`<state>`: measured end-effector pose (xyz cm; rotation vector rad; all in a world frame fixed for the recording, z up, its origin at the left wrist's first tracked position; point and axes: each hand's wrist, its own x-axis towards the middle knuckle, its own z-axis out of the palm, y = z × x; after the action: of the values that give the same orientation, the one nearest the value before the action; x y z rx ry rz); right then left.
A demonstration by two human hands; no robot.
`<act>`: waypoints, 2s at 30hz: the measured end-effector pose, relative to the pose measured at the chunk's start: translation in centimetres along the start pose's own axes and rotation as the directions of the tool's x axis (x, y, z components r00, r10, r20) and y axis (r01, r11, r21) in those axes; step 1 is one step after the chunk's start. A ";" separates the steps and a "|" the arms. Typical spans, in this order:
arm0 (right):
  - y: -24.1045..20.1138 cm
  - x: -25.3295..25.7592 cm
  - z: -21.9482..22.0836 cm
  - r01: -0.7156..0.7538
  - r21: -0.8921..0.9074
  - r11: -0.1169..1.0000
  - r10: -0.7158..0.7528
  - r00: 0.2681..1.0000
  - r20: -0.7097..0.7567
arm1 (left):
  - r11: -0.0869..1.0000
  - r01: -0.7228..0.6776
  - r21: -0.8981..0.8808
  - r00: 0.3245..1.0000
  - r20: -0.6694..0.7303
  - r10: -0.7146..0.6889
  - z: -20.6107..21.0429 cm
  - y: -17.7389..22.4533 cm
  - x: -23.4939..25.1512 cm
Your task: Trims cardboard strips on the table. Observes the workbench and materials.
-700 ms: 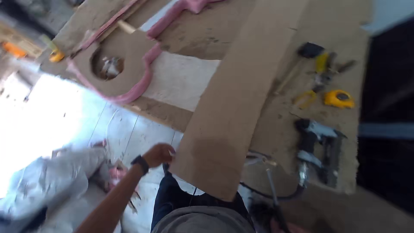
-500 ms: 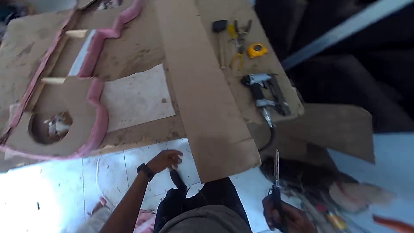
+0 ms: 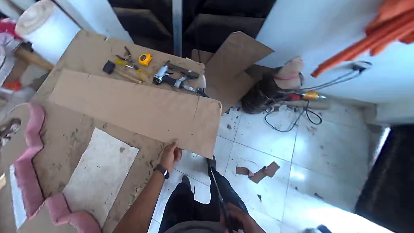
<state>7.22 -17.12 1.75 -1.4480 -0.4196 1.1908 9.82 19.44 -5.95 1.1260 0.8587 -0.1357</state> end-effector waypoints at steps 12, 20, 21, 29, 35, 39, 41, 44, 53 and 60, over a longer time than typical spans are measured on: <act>8.7 4.5 21.8 0.037 0.490 0.871 0.225 0.856 -0.465 | 0.998 -0.020 0.067 0.903 0.430 -0.011 0.2 -7.7 -3.1; 7.3 6.9 18.6 0.044 0.465 0.884 0.241 0.810 -0.535 | 0.991 -0.077 0.106 0.849 0.528 0.009 -2.1 -9.6 -5.7; 7.5 7.0 18.8 0.046 0.476 0.878 0.251 0.803 -0.540 | 0.990 -0.082 0.117 0.849 0.529 0.008 -2.3 -9.5 -6.1; 7.0 8.1 20.7 0.111 0.565 0.817 0.294 0.764 -0.574 | 0.987 -0.099 0.127 0.812 0.583 0.006 -3.3 -9.4 -6.7; 6.6 7.9 21.5 0.123 0.595 0.794 0.336 0.727 -0.598 | 0.991 -0.082 0.107 0.795 0.606 0.001 -3.8 -9.6 -6.5; 6.9 6.5 21.8 0.098 0.588 0.803 0.313 0.770 -0.556 | 0.995 -0.067 0.067 0.793 0.610 0.012 -3.8 -9.4 -6.6; 7.0 6.1 21.5 0.063 0.578 0.814 0.322 0.779 -0.538 | 0.995 -0.058 0.076 0.787 0.617 -0.001 -4.0 -9.6 -6.7; 7.2 6.3 20.5 0.029 0.553 0.833 0.324 0.784 -0.529 | 0.995 -0.059 0.086 0.784 0.620 -0.007 -4.3 -9.7 -6.7; 7.2 6.9 21.3 0.188 0.499 0.846 0.223 0.725 -0.651 | 0.997 -0.033 0.072 0.808 0.589 -0.016 -4.6 -9.2 -6.6; 6.4 6.7 22.7 0.226 0.423 0.878 0.169 0.679 -0.714 | 0.999 0.017 0.033 0.870 0.492 -0.031 -2.9 -9.1 -8.4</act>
<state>-11.25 -1.61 -2.85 -1.3261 0.4102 0.5180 -2.06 15.04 -7.51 1.0402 0.4111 -0.4394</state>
